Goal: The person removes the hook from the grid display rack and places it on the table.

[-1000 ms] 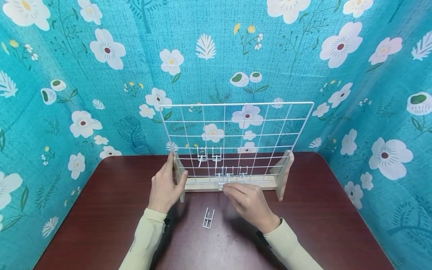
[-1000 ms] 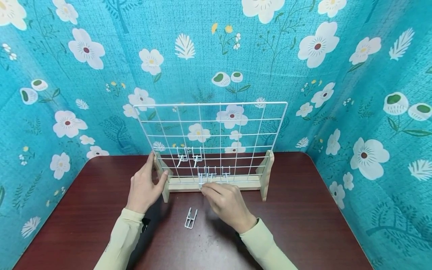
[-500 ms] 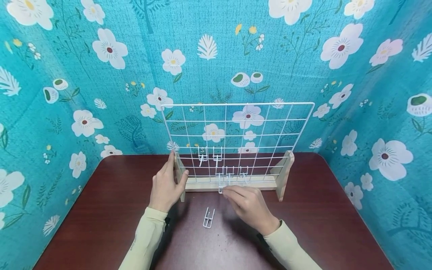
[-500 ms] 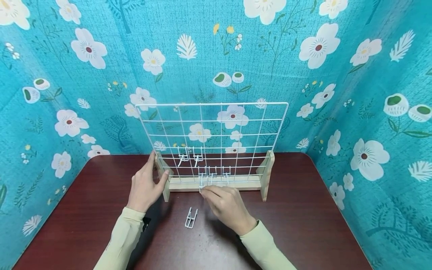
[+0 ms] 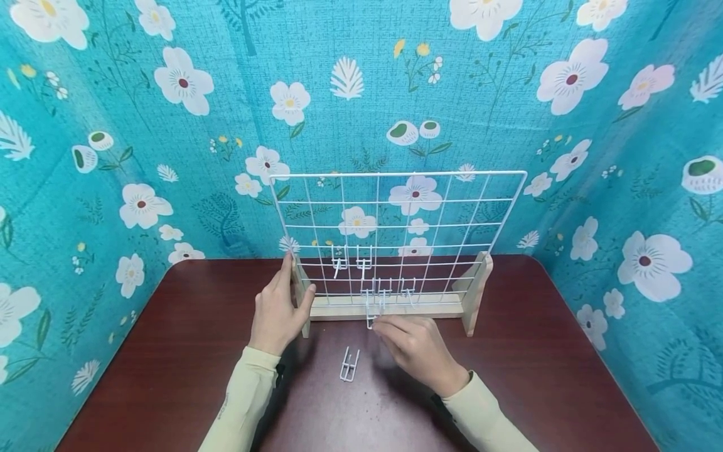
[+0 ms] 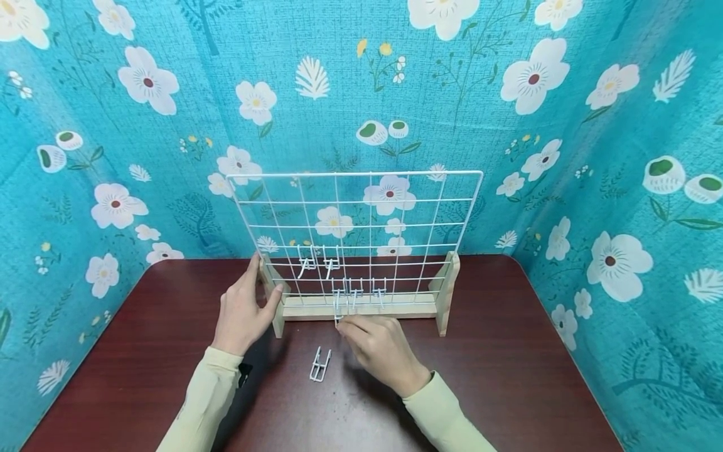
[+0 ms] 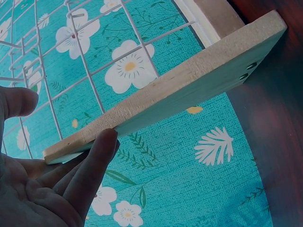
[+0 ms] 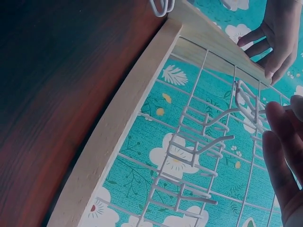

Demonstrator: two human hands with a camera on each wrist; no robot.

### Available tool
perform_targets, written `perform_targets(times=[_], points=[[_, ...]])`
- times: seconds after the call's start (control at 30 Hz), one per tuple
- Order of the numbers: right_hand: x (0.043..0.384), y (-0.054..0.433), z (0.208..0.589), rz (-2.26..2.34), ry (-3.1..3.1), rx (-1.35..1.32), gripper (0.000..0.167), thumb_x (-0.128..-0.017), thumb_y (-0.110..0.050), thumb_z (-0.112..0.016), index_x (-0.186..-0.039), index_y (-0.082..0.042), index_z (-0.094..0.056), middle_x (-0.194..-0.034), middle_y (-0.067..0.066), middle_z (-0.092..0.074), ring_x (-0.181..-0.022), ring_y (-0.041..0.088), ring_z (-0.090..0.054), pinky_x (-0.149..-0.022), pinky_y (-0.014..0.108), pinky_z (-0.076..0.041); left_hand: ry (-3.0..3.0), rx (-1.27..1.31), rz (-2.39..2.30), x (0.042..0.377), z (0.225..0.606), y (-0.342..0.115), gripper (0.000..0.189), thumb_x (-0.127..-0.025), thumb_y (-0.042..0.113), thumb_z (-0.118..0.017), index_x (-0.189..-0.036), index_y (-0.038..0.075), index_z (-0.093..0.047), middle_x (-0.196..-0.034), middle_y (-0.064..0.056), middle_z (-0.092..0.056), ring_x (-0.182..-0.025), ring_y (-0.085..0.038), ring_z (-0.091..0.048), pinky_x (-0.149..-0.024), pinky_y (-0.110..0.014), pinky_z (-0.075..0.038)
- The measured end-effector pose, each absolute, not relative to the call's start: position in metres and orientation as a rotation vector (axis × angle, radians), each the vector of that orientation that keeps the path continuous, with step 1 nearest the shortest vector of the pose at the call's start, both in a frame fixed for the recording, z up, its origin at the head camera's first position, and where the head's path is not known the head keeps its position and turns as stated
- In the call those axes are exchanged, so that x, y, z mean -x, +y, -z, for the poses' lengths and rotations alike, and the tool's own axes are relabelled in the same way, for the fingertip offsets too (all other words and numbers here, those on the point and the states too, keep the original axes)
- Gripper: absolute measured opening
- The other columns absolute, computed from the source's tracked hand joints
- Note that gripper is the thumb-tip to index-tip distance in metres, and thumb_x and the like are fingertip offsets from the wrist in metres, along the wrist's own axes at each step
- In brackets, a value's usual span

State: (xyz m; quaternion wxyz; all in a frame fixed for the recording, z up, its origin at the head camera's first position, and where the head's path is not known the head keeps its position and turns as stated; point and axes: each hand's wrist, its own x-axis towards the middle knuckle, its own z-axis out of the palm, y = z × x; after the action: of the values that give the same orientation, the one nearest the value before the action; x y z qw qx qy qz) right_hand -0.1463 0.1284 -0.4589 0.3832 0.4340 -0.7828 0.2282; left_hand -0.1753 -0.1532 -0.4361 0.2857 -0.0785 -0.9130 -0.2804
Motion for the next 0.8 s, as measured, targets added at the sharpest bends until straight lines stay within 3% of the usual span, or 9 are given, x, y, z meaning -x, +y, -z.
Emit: perform_targets(times=[0.37,0.8], points=[[0.1429,0.1268,0.4616,-0.506,-2.049,-1.131,0.027,-0.108,-0.021,-0.057,-0.097,-0.011,-0.079,-0.094,-0.003,-0.079,-0.081,0.009,-0.078,-0.067,0.026,-0.061,-2.454,0.204,0.746,0.1767,0.4375,-0.1541,0.081,-0.094,0.035,-0.074,-0.16,0.004,-0.039,-0.129,-0.021,-0.071,-0.095,-0.04,-0.075,-0.082,-0.058,-0.061],[0.1426,0.1282,0.466,-0.516,-2.06,-1.15,0.017,-0.102,-0.016,-0.064,-0.096,-0.011,-0.079,-0.091,-0.003,-0.079,-0.078,0.007,-0.077,-0.065,0.025,-0.06,-2.443,0.22,0.731,0.1762,0.4371,-0.1539,0.08,-0.094,0.034,-0.073,-0.159,0.002,-0.04,-0.123,-0.021,-0.072,-0.087,-0.036,-0.073,-0.077,-0.056,-0.062]])
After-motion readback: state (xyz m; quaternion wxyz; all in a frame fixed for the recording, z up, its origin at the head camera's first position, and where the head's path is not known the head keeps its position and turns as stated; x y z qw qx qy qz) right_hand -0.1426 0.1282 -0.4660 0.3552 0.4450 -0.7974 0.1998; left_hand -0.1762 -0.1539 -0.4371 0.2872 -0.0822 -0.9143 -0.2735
